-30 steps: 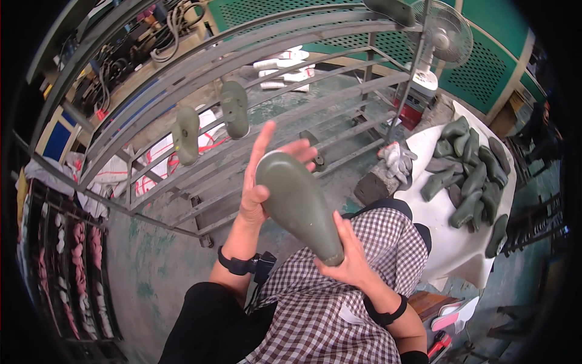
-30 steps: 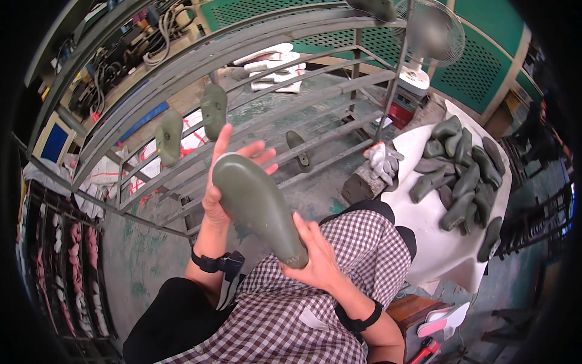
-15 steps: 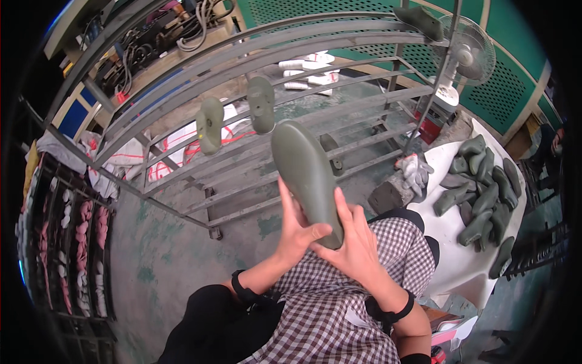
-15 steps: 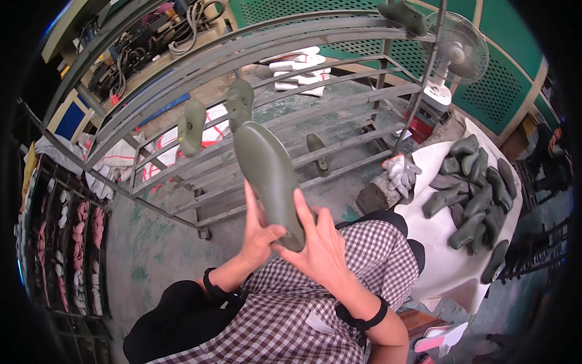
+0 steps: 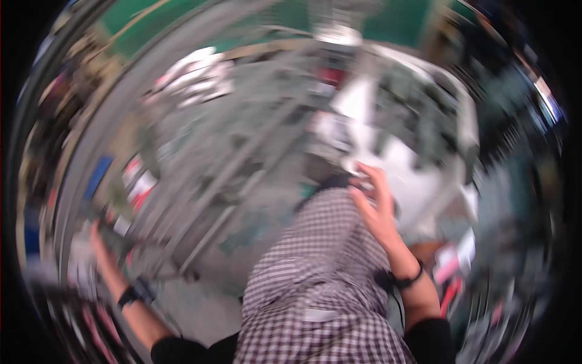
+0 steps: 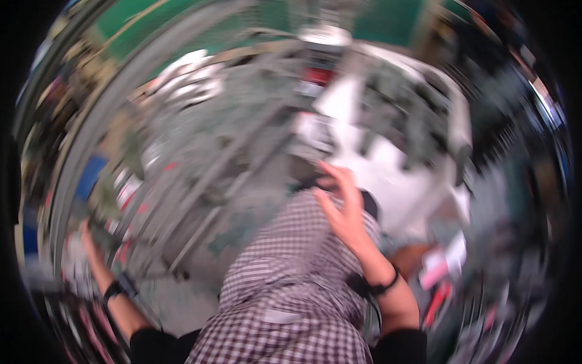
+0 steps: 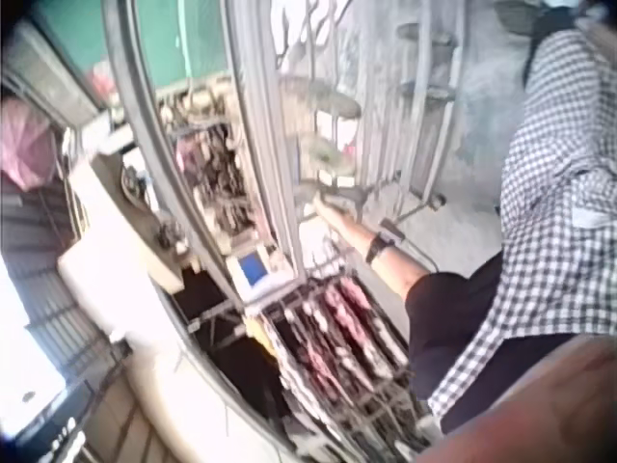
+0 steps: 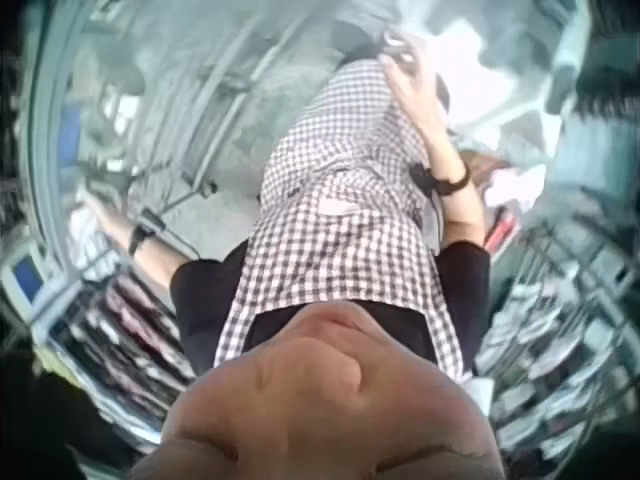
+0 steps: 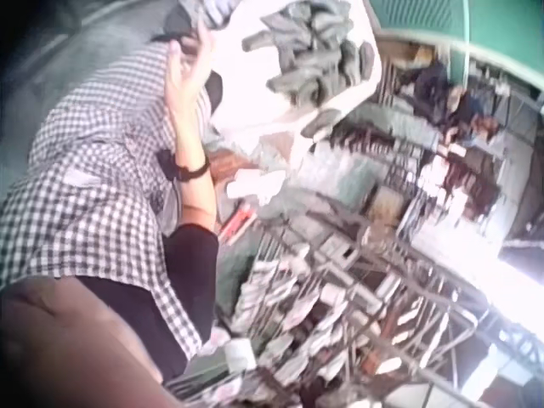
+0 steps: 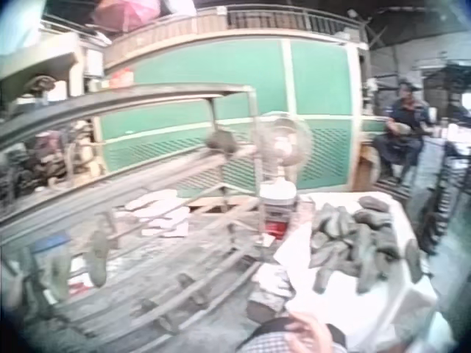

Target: Applying adhesive to insoles and attaching them to shoe lasts as part of shoe assembly.

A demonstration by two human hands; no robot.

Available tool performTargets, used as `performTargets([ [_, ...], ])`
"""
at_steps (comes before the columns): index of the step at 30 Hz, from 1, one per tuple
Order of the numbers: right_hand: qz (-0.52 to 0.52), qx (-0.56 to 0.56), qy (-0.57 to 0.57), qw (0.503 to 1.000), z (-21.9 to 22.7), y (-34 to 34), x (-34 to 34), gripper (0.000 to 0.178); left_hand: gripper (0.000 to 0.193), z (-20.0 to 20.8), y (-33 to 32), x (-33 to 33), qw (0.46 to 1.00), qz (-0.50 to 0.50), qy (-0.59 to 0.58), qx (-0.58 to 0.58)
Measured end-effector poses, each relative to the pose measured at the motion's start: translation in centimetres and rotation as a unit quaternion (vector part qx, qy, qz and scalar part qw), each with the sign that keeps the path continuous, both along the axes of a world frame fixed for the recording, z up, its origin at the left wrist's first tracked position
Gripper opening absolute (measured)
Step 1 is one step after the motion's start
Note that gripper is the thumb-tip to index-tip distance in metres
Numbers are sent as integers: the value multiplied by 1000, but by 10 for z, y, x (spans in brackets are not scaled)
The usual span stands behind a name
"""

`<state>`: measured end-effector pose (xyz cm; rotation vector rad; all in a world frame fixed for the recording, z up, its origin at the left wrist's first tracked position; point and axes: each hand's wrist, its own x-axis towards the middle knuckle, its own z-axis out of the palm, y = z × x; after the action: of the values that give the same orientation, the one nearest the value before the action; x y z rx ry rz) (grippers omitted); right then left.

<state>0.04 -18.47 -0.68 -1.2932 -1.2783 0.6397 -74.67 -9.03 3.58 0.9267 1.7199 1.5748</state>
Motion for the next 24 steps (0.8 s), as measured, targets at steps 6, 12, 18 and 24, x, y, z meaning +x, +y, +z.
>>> performTargets([
  [6,-203,-85,36,975,-78,-7,105,35,73,23,58,-50,962,65,229,-134],
  [12,-298,-249,67,919,-196,30,234,39,63,14,21,374,716,-10,644,270],
  [18,-331,-282,-19,900,-205,135,291,54,98,-95,-11,628,633,-638,433,-71],
  [24,-279,-350,-279,850,-289,143,301,84,90,-119,12,681,612,-646,456,12],
])
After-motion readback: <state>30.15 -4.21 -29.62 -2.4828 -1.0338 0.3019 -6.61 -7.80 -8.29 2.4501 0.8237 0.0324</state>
